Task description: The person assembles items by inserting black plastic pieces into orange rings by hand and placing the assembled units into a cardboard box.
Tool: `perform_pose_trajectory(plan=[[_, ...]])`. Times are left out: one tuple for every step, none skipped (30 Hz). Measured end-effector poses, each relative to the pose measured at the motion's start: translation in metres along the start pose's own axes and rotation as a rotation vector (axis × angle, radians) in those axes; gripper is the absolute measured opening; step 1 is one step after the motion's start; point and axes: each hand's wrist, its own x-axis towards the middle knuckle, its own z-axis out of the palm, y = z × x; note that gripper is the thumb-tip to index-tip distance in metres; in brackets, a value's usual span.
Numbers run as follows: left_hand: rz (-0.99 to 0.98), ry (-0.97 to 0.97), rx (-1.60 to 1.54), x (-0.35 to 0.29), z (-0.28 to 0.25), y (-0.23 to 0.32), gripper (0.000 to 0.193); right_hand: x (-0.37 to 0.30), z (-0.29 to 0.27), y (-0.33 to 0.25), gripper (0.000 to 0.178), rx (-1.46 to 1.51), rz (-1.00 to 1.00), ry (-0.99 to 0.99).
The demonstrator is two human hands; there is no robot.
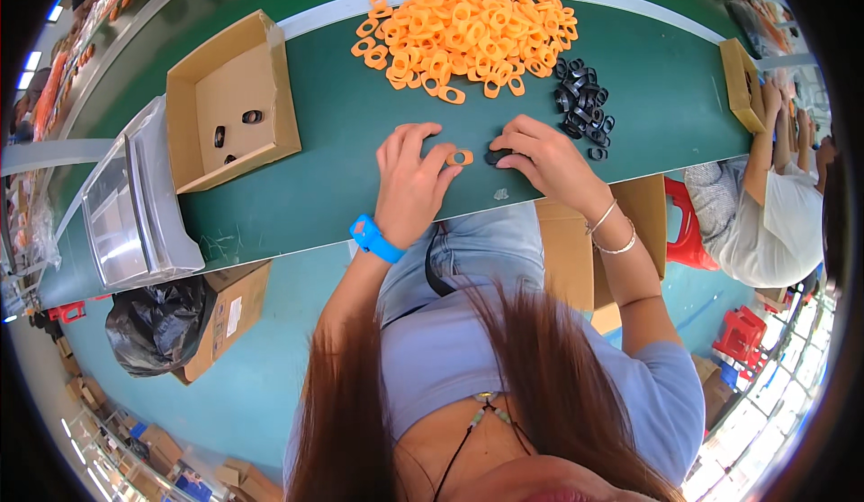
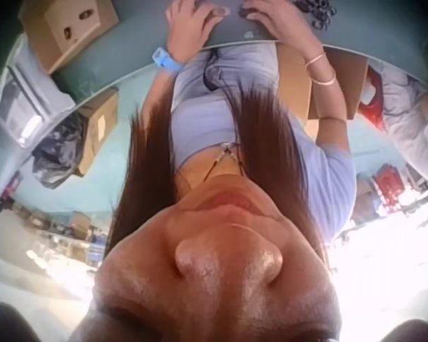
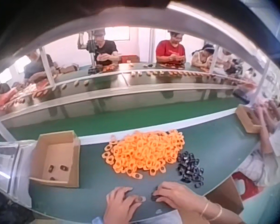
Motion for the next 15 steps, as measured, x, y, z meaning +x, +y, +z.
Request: perform_pose_trajectory(plan=[[0.002,0.004,0.003,-0.001,0.0,0.0,0.023,0.001,0.0,0.001,0.019,-0.013,0.009,-0.003],[0.007,0.005,0.004,-0.002,0.0,0.0,0.024,0.002,0.002,0.001,0.019,-0.01,0.007,-0.005],[0.003,0.005,0.006,-0.002,0.0,0.001,0.024,0.004,0.004,0.001,0.017,-0.101,-0.028,0.043],[0.005,0.006,0.01,-0.002,0.0,0.001,0.024,0.005,0.006,0.002,0.016,-0.191,-0.064,0.091],[0.007,0.009,0.014,-0.002,0.0,0.001,0.024,0.008,0.006,0.003,0.016,-0.188,-0.068,0.089],[0.002,0.01,0.017,-0.003,0.0,0.001,0.024,0.01,0.005,0.004,0.016,-0.187,-0.047,0.073],[0.005,0.009,0.015,-0.003,0.0,0.001,0.024,0.012,0.005,0.005,0.017,-0.187,-0.026,0.058],[0.011,0.007,0.011,-0.002,0.0,0.001,0.025,0.014,0.007,0.006,0.017,-0.186,-0.027,0.057],[0.01,0.006,0.011,-0.002,0.001,0.001,0.025,0.014,0.008,0.008,0.018,-0.157,0.019,0.116],[0.01,0.007,0.004,-0.002,0.001,0.001,0.025,0.015,0.009,0.009,0.019,-0.128,0.066,0.175],[0.005,0.011,0.002,-0.002,0.001,0.001,0.025,0.016,0.008,0.007,0.019,-0.124,0.06,0.171],[-0.001,0.013,0.006,-0.003,0.0,0.001,0.025,0.016,0.004,0.004,0.021,0.006,0.11,0.143],[-0.021,0.015,0.001,-0.004,0.0,0.0,0.025,0.016,0.002,0.003,0.023,0.135,0.162,0.113],[-0.036,0.012,-0.009,-0.005,0.0,0.001,0.024,0.013,0.004,0.006,0.023,0.139,0.164,0.111],[-0.04,0.009,-0.008,-0.004,-0.002,0.001,0.024,0.01,0.008,0.011,0.024,0.09,0.128,0.128]])
